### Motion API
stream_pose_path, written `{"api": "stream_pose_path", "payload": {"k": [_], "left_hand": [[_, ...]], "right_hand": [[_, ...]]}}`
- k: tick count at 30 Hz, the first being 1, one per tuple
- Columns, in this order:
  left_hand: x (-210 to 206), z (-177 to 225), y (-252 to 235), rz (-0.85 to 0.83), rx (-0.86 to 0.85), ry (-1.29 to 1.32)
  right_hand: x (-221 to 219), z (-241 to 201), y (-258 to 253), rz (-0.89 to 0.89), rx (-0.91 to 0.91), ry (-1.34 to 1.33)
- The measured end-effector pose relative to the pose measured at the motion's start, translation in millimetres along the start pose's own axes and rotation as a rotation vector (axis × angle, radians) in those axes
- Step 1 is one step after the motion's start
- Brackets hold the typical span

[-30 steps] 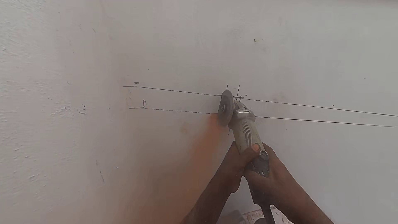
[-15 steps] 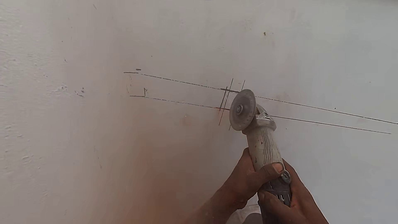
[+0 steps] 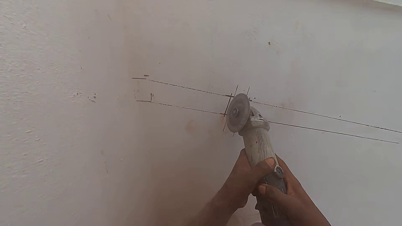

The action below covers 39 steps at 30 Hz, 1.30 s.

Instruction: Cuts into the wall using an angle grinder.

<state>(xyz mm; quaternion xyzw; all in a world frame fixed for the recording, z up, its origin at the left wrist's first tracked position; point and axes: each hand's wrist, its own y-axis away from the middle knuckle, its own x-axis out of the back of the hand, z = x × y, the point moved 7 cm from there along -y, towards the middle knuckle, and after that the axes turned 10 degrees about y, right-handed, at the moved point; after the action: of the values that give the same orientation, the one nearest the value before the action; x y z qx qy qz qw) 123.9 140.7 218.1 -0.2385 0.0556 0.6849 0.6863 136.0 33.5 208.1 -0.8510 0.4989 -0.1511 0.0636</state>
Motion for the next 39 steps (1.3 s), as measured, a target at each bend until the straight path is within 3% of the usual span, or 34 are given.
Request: {"api": "stream_pose_path", "payload": {"k": [30,36,39], "left_hand": [[15.4,5.4,-16.6,0.026,-0.015,0.039],[-16.9,1.3,-2.4,-0.074,-0.015,-0.024],[-38.5,-11.2,-6.1,-0.138,0.013,-0.025]], "right_hand": [[-9.2,-12.8,-23.7,-0.037,-0.143,0.037],[16.5,-6.2,4.8,0.024,0.002,0.048],[40.3,1.6,16.9,0.076,-0.016,0.065]]}}
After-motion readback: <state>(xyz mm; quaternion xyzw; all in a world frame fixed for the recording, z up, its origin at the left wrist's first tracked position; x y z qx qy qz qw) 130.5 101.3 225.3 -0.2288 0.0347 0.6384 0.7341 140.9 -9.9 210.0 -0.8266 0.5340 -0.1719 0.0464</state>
